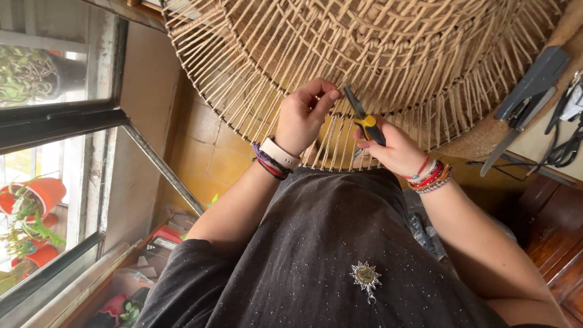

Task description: Weaving and securing wicker strands to a frame using a stapler and wire cutters

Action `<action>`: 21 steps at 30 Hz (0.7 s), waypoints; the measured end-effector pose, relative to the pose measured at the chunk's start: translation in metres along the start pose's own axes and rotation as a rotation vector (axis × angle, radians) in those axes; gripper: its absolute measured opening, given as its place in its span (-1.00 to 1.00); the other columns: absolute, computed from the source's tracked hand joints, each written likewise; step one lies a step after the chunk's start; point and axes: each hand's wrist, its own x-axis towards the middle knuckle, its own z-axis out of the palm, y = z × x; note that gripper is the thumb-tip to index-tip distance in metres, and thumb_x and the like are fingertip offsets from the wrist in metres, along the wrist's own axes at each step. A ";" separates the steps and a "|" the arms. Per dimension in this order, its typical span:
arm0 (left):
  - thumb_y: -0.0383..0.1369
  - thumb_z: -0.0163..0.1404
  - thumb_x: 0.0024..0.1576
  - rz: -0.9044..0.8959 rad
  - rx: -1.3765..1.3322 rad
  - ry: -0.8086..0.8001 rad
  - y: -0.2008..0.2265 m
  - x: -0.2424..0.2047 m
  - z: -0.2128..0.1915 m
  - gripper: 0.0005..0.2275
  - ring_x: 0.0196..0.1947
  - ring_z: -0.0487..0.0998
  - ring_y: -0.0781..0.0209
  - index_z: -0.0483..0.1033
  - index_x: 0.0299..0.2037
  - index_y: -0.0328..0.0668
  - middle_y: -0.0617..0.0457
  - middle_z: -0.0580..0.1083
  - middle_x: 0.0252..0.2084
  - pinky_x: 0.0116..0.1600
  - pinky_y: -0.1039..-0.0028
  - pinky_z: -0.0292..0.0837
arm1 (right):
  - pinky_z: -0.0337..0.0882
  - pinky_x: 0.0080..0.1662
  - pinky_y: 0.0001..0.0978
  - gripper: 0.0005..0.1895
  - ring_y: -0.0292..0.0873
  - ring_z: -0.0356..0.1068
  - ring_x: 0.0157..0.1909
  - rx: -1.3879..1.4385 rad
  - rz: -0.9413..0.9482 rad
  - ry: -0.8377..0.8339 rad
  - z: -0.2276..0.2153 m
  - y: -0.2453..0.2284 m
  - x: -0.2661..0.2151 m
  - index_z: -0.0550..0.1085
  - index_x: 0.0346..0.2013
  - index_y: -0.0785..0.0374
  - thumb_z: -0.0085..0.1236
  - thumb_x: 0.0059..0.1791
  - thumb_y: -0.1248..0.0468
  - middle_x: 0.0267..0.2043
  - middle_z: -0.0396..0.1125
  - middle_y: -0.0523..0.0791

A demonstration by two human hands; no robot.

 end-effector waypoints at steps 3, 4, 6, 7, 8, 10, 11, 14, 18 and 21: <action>-0.30 0.09 0.22 0.074 0.127 0.012 -0.007 0.001 -0.001 -0.93 -0.57 0.50 0.28 0.60 -0.24 -0.03 0.09 0.53 -0.43 -0.37 0.50 0.44 | 0.47 0.12 0.07 -0.64 0.02 0.45 0.07 -0.142 -0.009 0.011 0.008 -0.014 0.003 0.43 -0.15 0.36 -0.21 -0.16 0.61 -0.25 0.30 -0.01; -0.30 0.09 0.22 0.072 0.125 0.007 -0.004 0.000 -0.002 -0.93 -0.57 0.50 0.28 0.60 -0.24 -0.03 0.09 0.53 -0.43 -0.37 0.50 0.44 | 0.47 0.12 0.07 -0.64 0.02 0.45 0.07 -0.142 -0.006 0.014 0.009 -0.012 0.007 0.43 -0.15 0.36 -0.21 -0.16 0.61 -0.25 0.30 -0.01; -0.31 0.10 0.21 0.140 0.192 0.051 0.001 0.000 -0.004 -0.94 -0.53 0.52 0.20 0.60 -0.23 -0.02 0.06 0.53 -0.39 -0.35 0.47 0.44 | 0.46 0.01 -0.02 -0.75 0.08 0.49 -0.15 -0.405 0.004 0.118 0.011 -0.008 0.016 0.51 -0.29 0.27 -0.07 -0.13 0.55 -0.38 0.41 -0.03; -0.31 0.10 0.21 0.141 0.190 0.049 -0.006 0.003 -0.003 -0.94 -0.53 0.52 0.20 0.60 -0.23 -0.02 0.06 0.53 -0.39 -0.35 0.47 0.44 | 0.46 0.01 -0.02 -0.75 0.08 0.49 -0.15 -0.405 0.005 0.121 0.012 0.005 0.019 0.51 -0.29 0.27 -0.07 -0.13 0.55 -0.38 0.41 -0.03; -0.33 0.12 0.20 0.158 0.224 0.053 -0.013 0.006 -0.003 -0.96 -0.54 0.55 0.17 0.60 -0.25 -0.03 0.05 0.54 -0.41 -0.38 0.46 0.46 | 0.47 -0.05 0.05 -0.83 0.14 0.50 -0.16 -0.576 0.003 0.204 0.013 0.017 0.021 0.50 -0.25 0.18 0.00 -0.08 0.41 -0.38 0.44 -0.02; -0.35 0.13 0.18 0.179 0.257 0.058 -0.013 0.006 -0.005 -0.98 -0.56 0.58 0.13 0.60 -0.26 -0.03 0.03 0.54 -0.43 -0.41 0.45 0.47 | 0.49 -0.10 0.11 -0.88 0.19 0.52 -0.18 -0.749 -0.004 0.290 0.013 0.031 0.023 0.49 -0.20 0.09 0.08 -0.03 0.27 -0.38 0.46 -0.01; -0.38 0.10 0.19 0.125 0.166 0.036 -0.006 0.002 -0.007 -0.96 -0.58 0.58 0.21 0.60 -0.25 -0.08 0.04 0.54 -0.45 -0.39 0.50 0.49 | 0.50 -0.10 0.06 -0.90 0.17 0.52 -0.18 -0.729 -0.006 0.288 0.011 0.033 0.023 0.48 -0.23 0.06 0.09 -0.04 0.27 -0.39 0.47 -0.04; -0.38 0.06 0.23 0.029 0.045 -0.006 0.006 -0.005 -0.011 -0.93 -0.61 0.58 0.32 0.60 -0.24 -0.14 0.08 0.54 -0.50 -0.39 0.57 0.51 | 0.50 -0.07 0.01 -0.89 0.14 0.52 -0.17 -0.605 -0.021 0.257 0.017 0.020 0.021 0.49 -0.28 0.10 0.07 -0.06 0.35 -0.39 0.48 -0.05; -0.39 0.02 0.24 -0.002 0.038 -0.062 0.010 -0.006 -0.014 -0.91 -0.66 0.58 0.31 0.57 -0.25 -0.18 0.10 0.51 -0.57 -0.46 0.57 0.51 | 0.44 -0.02 0.14 -0.86 0.29 0.47 -0.08 -0.542 -0.044 0.189 0.019 0.015 0.021 0.48 -0.24 0.23 0.06 -0.09 0.40 -0.29 0.44 0.11; -0.39 -0.02 0.26 0.038 0.114 -0.100 0.001 -0.001 -0.015 -0.91 -0.65 0.59 0.28 0.55 -0.21 -0.18 0.10 0.47 -0.60 -0.43 0.52 0.52 | 0.45 -0.09 0.12 -0.88 0.26 0.48 -0.17 -0.561 -0.033 0.180 0.023 -0.002 0.023 0.46 -0.26 0.21 0.02 -0.08 0.40 -0.35 0.43 0.07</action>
